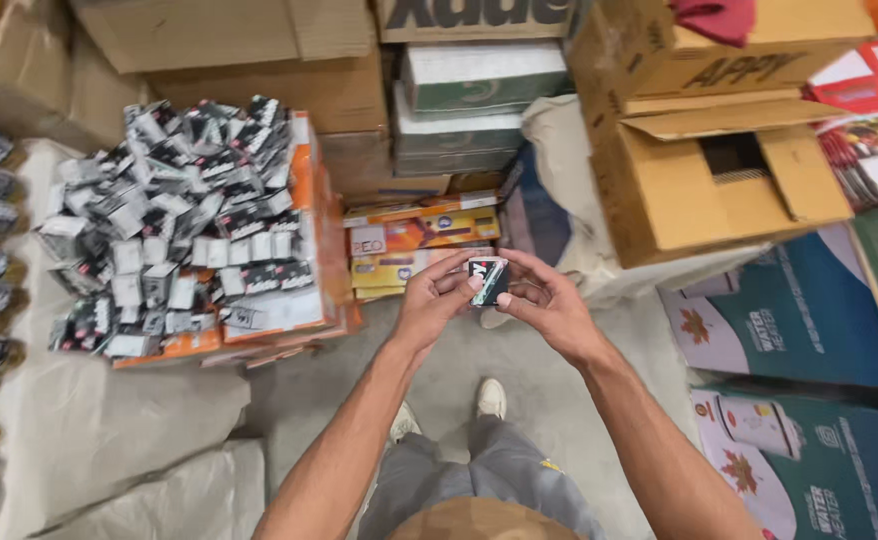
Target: The person repeatedly picks up small black-and-white boxes from a pile and places them in neat rows on a nearby surface. The person handles the boxes one at a time, moving between the source pile and the stacking area.
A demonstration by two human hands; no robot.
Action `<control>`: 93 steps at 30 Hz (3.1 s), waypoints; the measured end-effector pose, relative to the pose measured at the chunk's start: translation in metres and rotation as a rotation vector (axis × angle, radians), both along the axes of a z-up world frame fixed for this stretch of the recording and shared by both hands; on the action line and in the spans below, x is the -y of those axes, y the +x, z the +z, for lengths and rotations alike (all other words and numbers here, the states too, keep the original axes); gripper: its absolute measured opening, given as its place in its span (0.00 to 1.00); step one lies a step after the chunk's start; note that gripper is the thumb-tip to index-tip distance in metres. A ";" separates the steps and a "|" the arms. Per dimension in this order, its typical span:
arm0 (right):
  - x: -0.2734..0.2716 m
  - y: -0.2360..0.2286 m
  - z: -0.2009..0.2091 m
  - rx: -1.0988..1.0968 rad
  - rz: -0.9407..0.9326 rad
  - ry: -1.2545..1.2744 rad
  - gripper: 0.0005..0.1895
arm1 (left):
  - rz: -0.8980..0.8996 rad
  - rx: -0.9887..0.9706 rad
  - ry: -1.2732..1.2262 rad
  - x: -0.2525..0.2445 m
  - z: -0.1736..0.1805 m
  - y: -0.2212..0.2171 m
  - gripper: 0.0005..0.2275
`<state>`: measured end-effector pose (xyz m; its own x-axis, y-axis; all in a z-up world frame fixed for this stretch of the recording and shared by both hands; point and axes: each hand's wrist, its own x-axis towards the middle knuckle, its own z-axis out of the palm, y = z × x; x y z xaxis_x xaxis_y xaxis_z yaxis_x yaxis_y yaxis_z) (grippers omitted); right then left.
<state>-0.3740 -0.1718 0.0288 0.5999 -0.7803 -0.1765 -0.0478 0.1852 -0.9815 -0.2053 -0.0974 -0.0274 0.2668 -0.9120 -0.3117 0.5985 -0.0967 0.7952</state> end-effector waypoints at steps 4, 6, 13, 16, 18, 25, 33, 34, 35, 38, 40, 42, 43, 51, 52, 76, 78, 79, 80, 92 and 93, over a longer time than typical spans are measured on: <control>0.011 -0.102 0.015 0.055 -0.172 0.017 0.34 | -0.160 0.020 -0.043 0.044 0.015 -0.090 0.24; 0.019 -0.154 0.017 0.056 -0.246 0.002 0.33 | -0.232 0.026 -0.060 0.067 0.022 -0.139 0.24; 0.045 -0.355 0.021 0.060 -0.455 -0.030 0.33 | -0.445 0.037 -0.051 0.132 0.046 -0.340 0.24; 0.062 -0.443 0.021 0.066 -0.538 -0.046 0.33 | -0.518 0.019 -0.062 0.162 0.048 -0.427 0.24; 0.064 -0.491 0.019 0.064 -0.600 -0.041 0.32 | -0.573 0.006 -0.062 0.173 0.049 -0.476 0.24; 0.085 -0.605 0.038 0.072 -0.762 -0.033 0.34 | -0.737 0.011 -0.062 0.227 0.055 -0.603 0.24; 0.142 -0.700 0.015 -0.017 -0.934 -0.030 0.30 | -0.900 0.024 -0.057 0.313 0.015 -0.715 0.25; 0.152 -0.712 0.011 -0.026 -0.979 -0.011 0.30 | -0.930 0.033 -0.061 0.326 0.017 -0.727 0.27; 0.160 -0.720 0.006 -0.036 -1.024 0.013 0.30 | -0.959 0.041 -0.061 0.336 0.018 -0.735 0.28; 0.193 -0.757 -0.012 -0.044 -1.131 0.019 0.29 | -1.006 0.014 -0.025 0.381 -0.002 -0.771 0.32; 0.211 -0.775 -0.015 -0.057 -1.195 0.035 0.27 | -1.072 0.034 0.003 0.404 -0.019 -0.792 0.28; 0.237 -0.794 -0.016 -0.062 -1.249 0.042 0.26 | -1.128 0.063 0.021 0.431 -0.022 -0.813 0.24; 0.244 -0.800 -0.016 -0.077 -1.260 0.065 0.25 | -1.156 0.082 0.039 0.437 -0.020 -0.820 0.21; 0.313 -0.871 -0.040 -0.499 -1.178 0.013 0.35 | -1.156 0.104 0.128 0.489 -0.007 -0.883 0.19; 0.323 -0.882 -0.046 -0.530 -1.191 0.056 0.32 | -1.211 0.171 0.083 0.495 -0.010 -0.890 0.22; 0.564 -1.057 -0.157 -0.410 -1.031 -0.037 0.25 | -0.983 0.331 -0.013 0.644 -0.057 -1.079 0.36; 0.567 -1.057 -0.168 -0.415 -1.004 -0.040 0.26 | -0.986 0.312 0.016 0.644 -0.052 -1.081 0.37; 0.568 -1.055 -0.164 -0.460 -0.999 -0.070 0.26 | -0.990 0.330 0.032 0.643 -0.042 -1.080 0.37; 0.568 -1.052 -0.160 -0.504 -0.993 -0.101 0.26 | -0.995 0.348 0.047 0.642 -0.032 -1.079 0.37; 0.560 -1.054 -0.084 -0.550 -0.858 -0.287 0.23 | -0.950 0.606 -0.085 0.639 0.004 -1.035 0.29; 0.560 -1.051 -0.074 -0.548 -0.848 -0.294 0.23 | -0.938 0.606 -0.085 0.638 0.008 -1.028 0.29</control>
